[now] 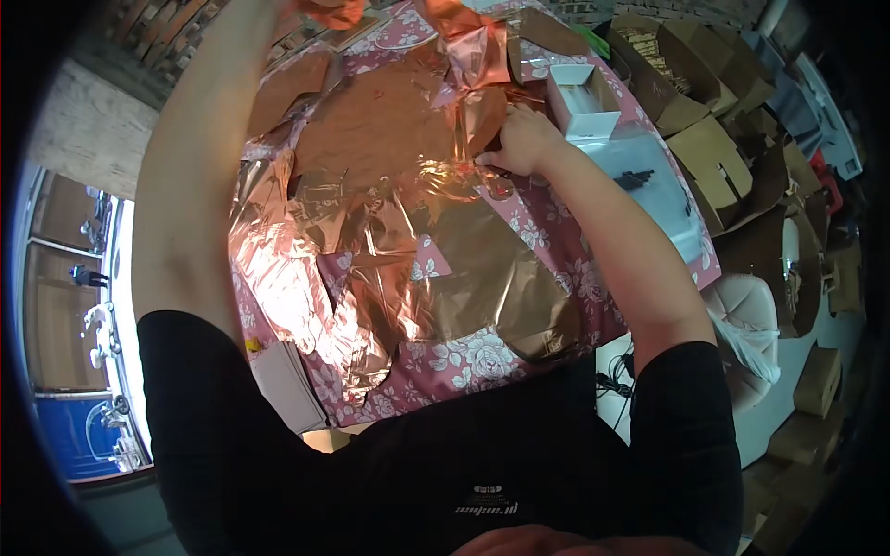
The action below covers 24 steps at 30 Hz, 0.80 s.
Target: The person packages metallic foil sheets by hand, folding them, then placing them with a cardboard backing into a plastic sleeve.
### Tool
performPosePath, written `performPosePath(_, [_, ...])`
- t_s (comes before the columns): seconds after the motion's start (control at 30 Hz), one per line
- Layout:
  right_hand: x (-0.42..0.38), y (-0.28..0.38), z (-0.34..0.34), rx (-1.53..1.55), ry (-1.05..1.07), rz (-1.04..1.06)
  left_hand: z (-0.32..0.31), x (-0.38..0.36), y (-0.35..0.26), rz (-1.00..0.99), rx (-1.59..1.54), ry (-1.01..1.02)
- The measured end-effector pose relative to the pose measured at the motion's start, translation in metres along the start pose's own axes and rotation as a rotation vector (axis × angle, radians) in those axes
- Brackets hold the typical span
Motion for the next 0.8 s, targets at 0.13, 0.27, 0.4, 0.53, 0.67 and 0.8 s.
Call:
performPosePath(0.13, [0.004,0.000,0.006,0.006,0.037,-0.020,-0.066,-0.050,0.002,-0.249,0.164,-0.471])
performPosePath(0.27, [0.027,-0.005,0.008,-0.038,0.091,-0.068,-0.155,-0.090,0.020,-0.607,0.445,-1.131])
performPosePath(0.4, [0.043,-0.010,0.021,-0.052,0.116,-0.059,-0.144,-0.139,0.007,-0.715,0.639,-1.145])
performPosePath(0.53, [0.053,-0.003,0.039,-0.026,0.108,-0.129,-0.203,-0.178,0.008,-0.849,0.340,-1.163])
performPosePath(0.67, [0.073,-0.004,0.049,-0.090,-0.002,-0.271,-0.209,-0.221,0.028,-0.765,0.588,-1.089])
performPosePath(0.8, [0.096,-0.008,0.052,0.189,0.133,-0.228,-0.209,-0.245,0.071,-0.835,1.055,-1.166])
Point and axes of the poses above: each hand's wrist, its own x-axis towards the middle knuckle, its own z-axis out of the back of the hand, y = z × x, the point moved 2 cm from there along x, towards the middle knuckle, and after that the axes turned 5 degrees about x, right-handed, at the moved point
